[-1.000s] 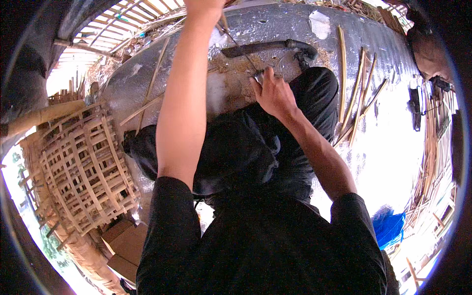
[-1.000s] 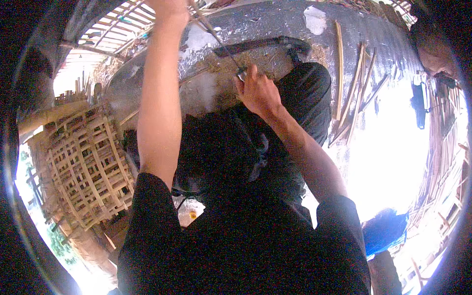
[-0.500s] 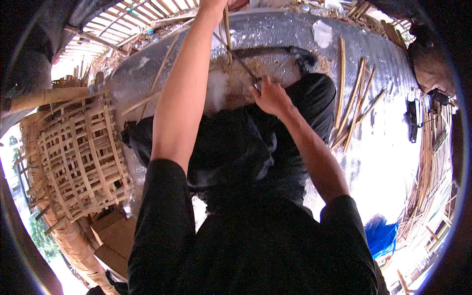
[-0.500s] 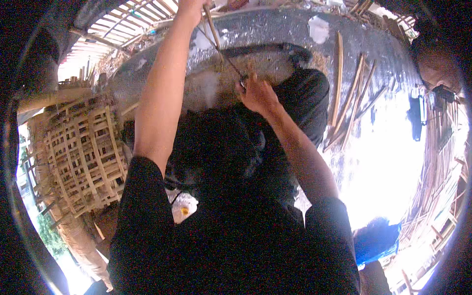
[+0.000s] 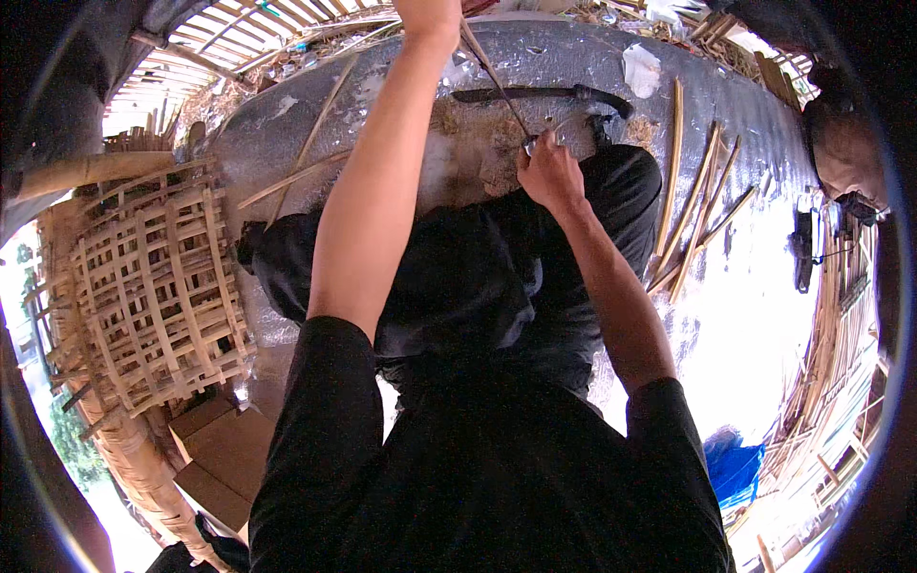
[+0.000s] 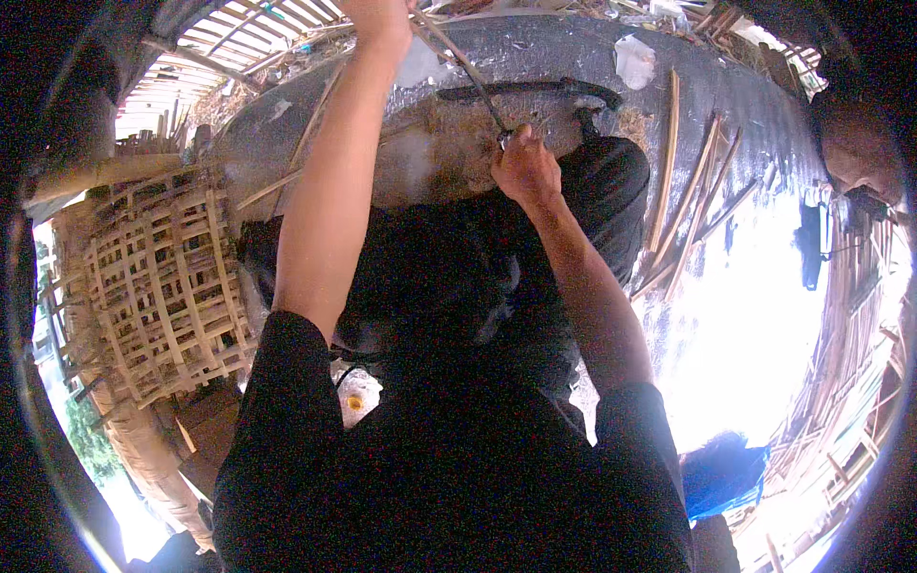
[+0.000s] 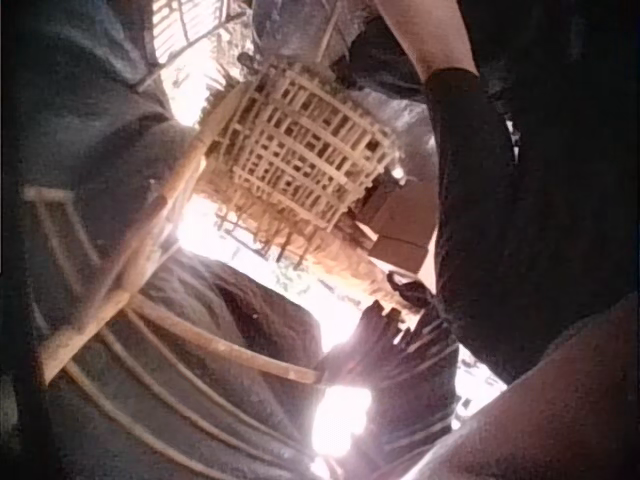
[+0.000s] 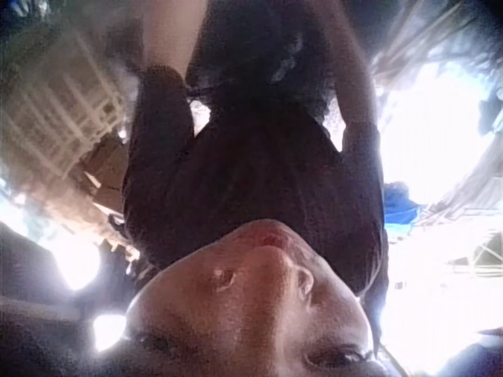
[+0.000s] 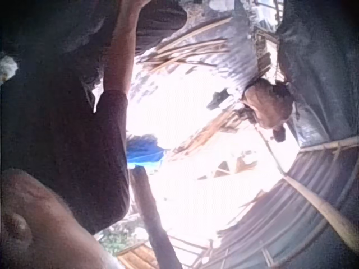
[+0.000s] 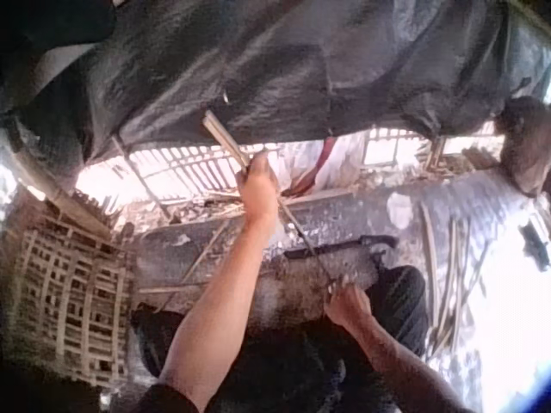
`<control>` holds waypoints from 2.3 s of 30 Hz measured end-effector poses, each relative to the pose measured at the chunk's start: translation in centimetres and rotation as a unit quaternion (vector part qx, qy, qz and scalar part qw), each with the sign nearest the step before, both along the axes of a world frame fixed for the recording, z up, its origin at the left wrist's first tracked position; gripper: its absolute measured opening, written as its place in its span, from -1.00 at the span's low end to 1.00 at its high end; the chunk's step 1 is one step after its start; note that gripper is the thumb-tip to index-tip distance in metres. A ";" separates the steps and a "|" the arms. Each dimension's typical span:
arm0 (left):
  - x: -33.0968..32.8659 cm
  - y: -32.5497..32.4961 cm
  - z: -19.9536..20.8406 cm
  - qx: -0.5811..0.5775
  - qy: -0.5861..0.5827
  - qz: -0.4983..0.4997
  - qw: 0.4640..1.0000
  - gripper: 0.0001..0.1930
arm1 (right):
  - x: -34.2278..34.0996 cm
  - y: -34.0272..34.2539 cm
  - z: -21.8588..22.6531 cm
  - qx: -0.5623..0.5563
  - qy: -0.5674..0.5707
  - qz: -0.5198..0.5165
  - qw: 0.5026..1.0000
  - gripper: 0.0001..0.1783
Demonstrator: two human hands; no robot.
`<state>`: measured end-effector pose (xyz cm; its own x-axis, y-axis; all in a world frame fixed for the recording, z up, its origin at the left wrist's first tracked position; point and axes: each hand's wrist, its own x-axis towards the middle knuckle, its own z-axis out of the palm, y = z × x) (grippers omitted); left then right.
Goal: The person carves thin strips of wood using a machete while sitting on the floor. The person holds several strips together, trims the edges to shape them, and then handles a small wooden basket structure.
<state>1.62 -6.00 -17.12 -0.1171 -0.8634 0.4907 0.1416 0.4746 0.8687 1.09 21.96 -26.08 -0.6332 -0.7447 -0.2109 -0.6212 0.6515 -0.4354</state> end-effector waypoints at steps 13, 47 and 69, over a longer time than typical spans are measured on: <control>-6.4 7.8 5.0 0.094 0.047 -0.159 0.982 -0.62 | -4.5 0.5 0.0 0.025 -0.117 0.054 0.991 -0.72; -4.7 2.2 4.9 0.113 0.028 -0.035 0.993 -0.58 | -3.8 -0.6 -1.1 0.010 0.048 0.090 0.995 -0.71; -3.6 1.3 4.6 0.069 -0.091 -0.162 0.980 -0.56 | -6.3 2.4 -0.5 0.112 -0.030 0.109 0.987 -0.42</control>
